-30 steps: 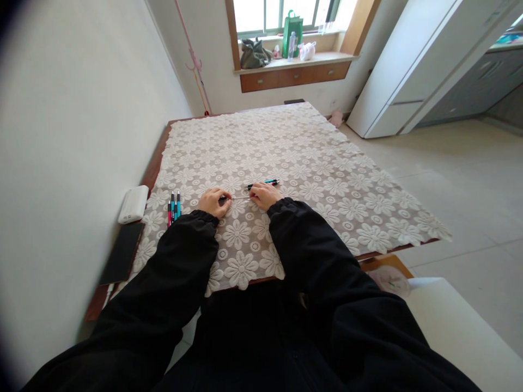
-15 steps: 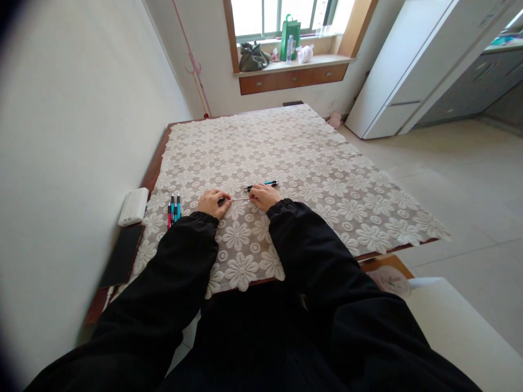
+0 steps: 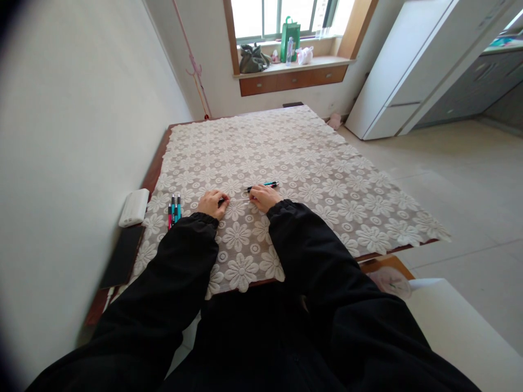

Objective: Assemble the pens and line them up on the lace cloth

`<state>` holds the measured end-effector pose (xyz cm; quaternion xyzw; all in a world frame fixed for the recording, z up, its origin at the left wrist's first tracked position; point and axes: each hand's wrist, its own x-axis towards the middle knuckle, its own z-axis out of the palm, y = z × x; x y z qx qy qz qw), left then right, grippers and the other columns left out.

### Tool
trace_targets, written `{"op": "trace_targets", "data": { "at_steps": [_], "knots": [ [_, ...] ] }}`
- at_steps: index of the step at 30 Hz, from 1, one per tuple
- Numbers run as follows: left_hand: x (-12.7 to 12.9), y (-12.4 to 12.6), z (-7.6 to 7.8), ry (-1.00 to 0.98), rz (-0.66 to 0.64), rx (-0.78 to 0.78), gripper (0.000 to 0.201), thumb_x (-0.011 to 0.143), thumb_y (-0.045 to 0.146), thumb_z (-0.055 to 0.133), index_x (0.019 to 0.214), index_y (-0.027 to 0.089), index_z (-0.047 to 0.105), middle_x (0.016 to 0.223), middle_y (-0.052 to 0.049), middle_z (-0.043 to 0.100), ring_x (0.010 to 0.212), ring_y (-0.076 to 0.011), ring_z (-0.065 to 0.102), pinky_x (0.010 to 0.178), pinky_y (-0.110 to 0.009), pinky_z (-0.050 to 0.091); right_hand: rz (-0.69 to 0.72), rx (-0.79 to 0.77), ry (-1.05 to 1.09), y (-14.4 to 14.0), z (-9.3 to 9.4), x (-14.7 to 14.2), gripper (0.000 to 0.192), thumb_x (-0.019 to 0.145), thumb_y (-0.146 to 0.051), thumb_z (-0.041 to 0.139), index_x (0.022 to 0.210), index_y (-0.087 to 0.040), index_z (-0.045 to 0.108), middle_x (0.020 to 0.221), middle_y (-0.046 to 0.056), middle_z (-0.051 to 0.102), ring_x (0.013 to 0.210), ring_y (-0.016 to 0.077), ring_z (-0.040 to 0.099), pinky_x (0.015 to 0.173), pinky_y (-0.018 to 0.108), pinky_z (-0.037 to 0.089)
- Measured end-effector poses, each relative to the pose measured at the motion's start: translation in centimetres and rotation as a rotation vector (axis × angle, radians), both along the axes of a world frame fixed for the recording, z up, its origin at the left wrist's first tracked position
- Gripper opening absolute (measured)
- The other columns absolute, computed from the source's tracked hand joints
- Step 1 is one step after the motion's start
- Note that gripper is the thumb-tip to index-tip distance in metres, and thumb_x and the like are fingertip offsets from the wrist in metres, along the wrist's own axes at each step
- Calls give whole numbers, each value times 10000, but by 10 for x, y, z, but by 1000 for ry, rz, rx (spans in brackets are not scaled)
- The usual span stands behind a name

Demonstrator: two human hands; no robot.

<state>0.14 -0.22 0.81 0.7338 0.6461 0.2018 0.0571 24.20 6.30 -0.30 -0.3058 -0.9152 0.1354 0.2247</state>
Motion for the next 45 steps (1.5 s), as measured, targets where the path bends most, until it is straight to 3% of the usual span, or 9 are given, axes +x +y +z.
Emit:
{"op": "trace_targets", "data": {
  "at_steps": [20,32,38,45],
  "knots": [
    [1,1,-3,-9,-38,2,130,885,305,600,912,243,711,1087,-64,691,1117,-273,559,983,-424,430,74,1,15,-1,0,-5,132,871,-89,513,804,-185,574,883,70,608,863,198,545,810,302,430],
    [-4,2,-2,-16,55,31,111,864,256,568,891,231,673,1043,-69,691,1080,-267,582,954,-414,455,38,-4,32,-4,0,-5,129,857,-79,528,804,-187,572,876,62,608,860,196,550,795,300,431],
    [-3,0,2,-27,-5,16,129,815,330,644,893,253,711,1069,-57,694,1102,-281,579,985,-431,448,52,-8,25,-1,-2,-5,132,861,-78,528,798,-188,565,876,59,607,857,193,549,799,295,427],
    [-6,-1,5,-6,37,16,67,799,244,614,826,237,675,1030,-54,691,1075,-267,587,962,-412,461,52,-13,19,1,-2,-4,137,842,-64,528,796,-189,563,867,65,609,859,206,547,791,302,422]
  ]
}}
